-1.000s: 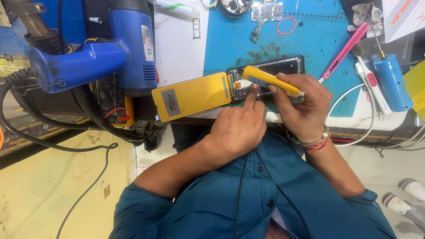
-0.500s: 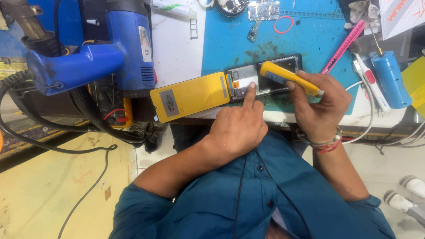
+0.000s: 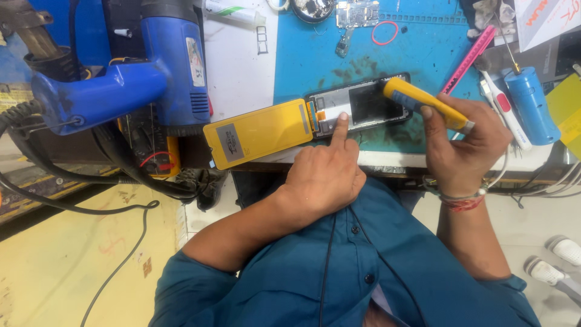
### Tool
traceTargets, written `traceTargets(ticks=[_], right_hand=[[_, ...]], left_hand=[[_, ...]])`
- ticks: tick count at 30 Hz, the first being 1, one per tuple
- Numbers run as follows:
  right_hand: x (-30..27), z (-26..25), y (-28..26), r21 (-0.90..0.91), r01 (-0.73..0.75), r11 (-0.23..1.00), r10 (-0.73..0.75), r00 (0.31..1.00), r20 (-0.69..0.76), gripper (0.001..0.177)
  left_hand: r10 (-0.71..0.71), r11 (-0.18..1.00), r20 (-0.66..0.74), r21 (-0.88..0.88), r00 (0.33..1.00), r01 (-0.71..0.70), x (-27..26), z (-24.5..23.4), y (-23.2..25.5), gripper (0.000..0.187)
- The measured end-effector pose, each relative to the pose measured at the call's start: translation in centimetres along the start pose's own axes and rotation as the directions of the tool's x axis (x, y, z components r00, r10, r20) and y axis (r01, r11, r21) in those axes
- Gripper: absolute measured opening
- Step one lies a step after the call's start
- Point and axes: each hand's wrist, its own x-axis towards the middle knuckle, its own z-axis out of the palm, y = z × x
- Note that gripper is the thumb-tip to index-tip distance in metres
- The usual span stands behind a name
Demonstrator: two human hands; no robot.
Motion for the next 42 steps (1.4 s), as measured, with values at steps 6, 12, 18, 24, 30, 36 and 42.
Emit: traceTargets(ticks=[6,12,18,24,30,36,42], right_hand=[[0.0,-0.8,0.0,0.020,-0.065,0.998,0.065,0.997,-0.035,0.015],[-0.2,-1.6,0.8,-0.091,0.014,0.996,-0.020,0.998,-0.066,0.018],[-1.4,-2.0,1.1,-0.096,-0.066,0.993,0.058,0.995,-0.078,0.017],[-2.4,-2.3,0.9,-0.108,-0.034,0.994,0.026,0.997,-0.074,0.016],[-1.8,-1.5,0.6,-0.028,-0.092,0.995,0.089,0.991,-0.099,0.016],[-1.6,-1.6,-0.9,-0.075,-0.090,0.993,0.086,0.995,-0.059,0.016],[-2.7,-2.4,-1.8,-0.122,-0.083,0.989,0.080,0.996,-0.032,0.014]], left_hand=[[0.006,1.000,0.009,-0.009,1.000,-0.006,0.0,-0.1,-0.1,0.028],[0.018,1.000,-0.032,-0.016,0.999,-0.018,-0.1,0.1,-0.1,0.027],[0.030,1.000,-0.042,-0.006,0.999,-0.030,0.0,0.3,-0.2,0.027],[0.030,0.999,-0.036,-0.009,0.999,-0.030,0.0,0.3,-0.2,0.028],[0.020,1.000,-0.017,-0.019,1.000,-0.020,0.1,0.2,-0.2,0.029],[0.018,1.000,-0.035,-0.013,0.999,-0.019,-0.1,0.3,-0.2,0.028],[0.019,0.999,-0.018,-0.026,1.000,-0.020,0.1,0.4,-0.3,0.029]])
